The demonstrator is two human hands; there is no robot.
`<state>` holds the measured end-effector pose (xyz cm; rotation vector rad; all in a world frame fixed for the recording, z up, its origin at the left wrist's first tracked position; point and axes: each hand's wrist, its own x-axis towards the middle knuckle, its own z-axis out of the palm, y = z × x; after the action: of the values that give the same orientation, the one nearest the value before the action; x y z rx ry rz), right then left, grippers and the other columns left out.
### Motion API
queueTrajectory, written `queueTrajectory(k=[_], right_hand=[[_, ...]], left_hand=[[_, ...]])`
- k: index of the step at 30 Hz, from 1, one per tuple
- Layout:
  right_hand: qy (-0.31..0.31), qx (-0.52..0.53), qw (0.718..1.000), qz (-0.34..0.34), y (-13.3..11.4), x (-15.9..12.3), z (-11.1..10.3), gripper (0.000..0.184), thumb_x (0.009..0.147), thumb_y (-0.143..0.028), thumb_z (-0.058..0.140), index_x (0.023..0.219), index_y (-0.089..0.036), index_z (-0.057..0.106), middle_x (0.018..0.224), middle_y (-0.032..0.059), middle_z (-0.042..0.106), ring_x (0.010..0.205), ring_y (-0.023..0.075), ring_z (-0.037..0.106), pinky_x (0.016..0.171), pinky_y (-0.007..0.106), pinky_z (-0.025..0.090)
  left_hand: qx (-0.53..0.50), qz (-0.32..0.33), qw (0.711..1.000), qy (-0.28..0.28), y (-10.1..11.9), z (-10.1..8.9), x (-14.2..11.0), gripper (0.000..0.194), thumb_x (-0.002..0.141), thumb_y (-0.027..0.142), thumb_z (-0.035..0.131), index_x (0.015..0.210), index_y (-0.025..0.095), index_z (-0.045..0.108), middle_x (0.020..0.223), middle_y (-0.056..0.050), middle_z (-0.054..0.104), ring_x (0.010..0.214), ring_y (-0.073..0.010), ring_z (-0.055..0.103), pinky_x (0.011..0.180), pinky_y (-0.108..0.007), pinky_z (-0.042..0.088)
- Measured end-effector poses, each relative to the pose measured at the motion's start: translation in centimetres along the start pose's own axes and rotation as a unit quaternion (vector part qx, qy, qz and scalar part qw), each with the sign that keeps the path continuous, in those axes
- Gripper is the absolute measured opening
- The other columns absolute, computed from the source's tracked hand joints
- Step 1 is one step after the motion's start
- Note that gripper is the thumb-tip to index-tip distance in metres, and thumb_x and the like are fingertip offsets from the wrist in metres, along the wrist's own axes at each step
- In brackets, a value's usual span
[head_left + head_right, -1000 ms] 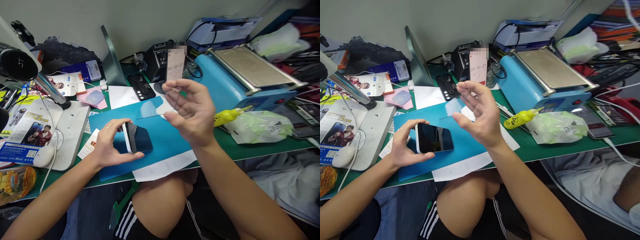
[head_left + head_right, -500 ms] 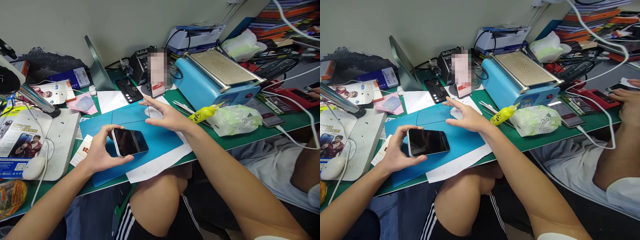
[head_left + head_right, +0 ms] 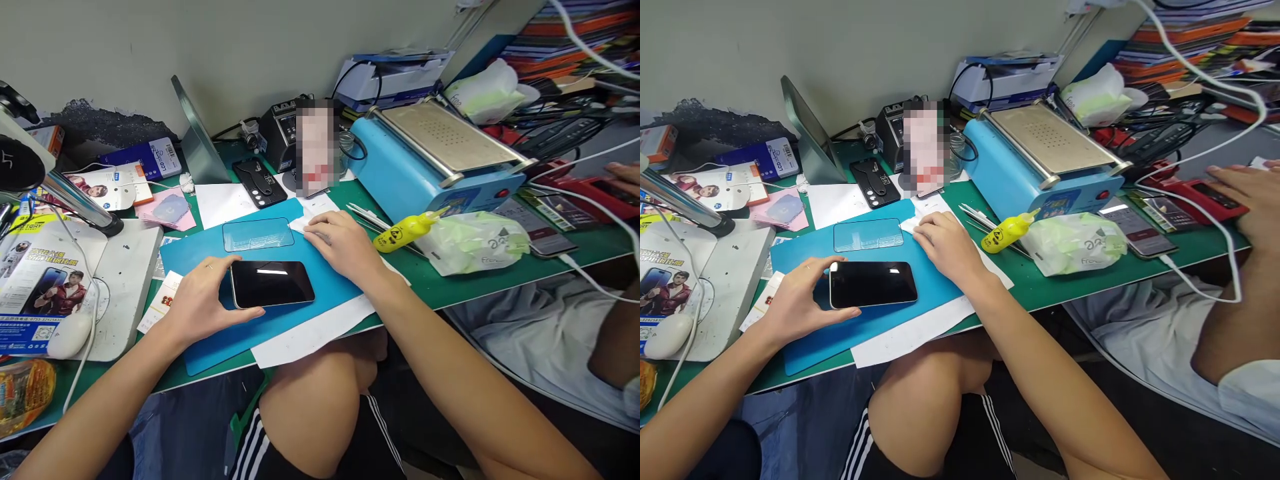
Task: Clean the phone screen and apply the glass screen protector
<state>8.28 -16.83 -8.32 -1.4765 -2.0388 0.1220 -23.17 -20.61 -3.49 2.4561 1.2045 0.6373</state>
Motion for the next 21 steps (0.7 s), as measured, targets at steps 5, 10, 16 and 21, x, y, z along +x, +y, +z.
queueTrajectory(k=[5,10,16,21], right_hand=[[0.064,-0.010,0.998,0.006,-0.8,-0.1,-1.0,0.031,0.104,-0.034,0.049,0.093,-0.024,0.077,0.098,0.0104,0.077,0.097,0.0315,0.068,0.096,0.057,0.054],[0.172,0.008,0.985,-0.004,-3.6,-1.5,-3.0,0.019,0.101,-0.030,0.060,0.098,-0.024,0.078,0.105,0.0109,0.078,0.101,0.0319,0.072,0.094,0.056,0.056],[0.049,0.119,0.985,-0.111,-7.7,-5.1,-3.2,0.025,0.099,-0.016,0.062,0.113,-0.028,0.079,0.105,0.0045,0.081,0.097,0.0240,0.077,0.088,0.043,0.065],[0.020,0.118,0.984,-0.133,-8.8,-7.7,-3.2,0.037,0.097,-0.013,0.064,0.130,-0.025,0.074,0.117,0.0080,0.081,0.110,0.0266,0.077,0.095,0.045,0.066]], left_hand=[[0.071,0.007,0.996,-0.050,0.4,0.0,0.4,0.070,0.076,0.071,0.080,0.120,0.019,0.062,0.112,-0.011,0.068,0.104,-0.0330,0.061,0.086,-0.050,0.058],[0.102,0.025,0.992,-0.076,0.4,0.2,0.4,0.071,0.080,0.073,0.074,0.120,0.016,0.062,0.113,-0.013,0.065,0.102,-0.0333,0.058,0.089,-0.052,0.055],[0.118,0.038,0.989,-0.080,0.2,0.6,0.4,0.070,0.079,0.074,0.076,0.114,0.015,0.063,0.114,-0.015,0.066,0.099,-0.0331,0.059,0.087,-0.053,0.055],[0.120,0.046,0.988,-0.081,0.3,0.8,0.4,0.071,0.079,0.075,0.074,0.113,0.015,0.063,0.111,-0.015,0.066,0.096,-0.0330,0.059,0.086,-0.052,0.054]])
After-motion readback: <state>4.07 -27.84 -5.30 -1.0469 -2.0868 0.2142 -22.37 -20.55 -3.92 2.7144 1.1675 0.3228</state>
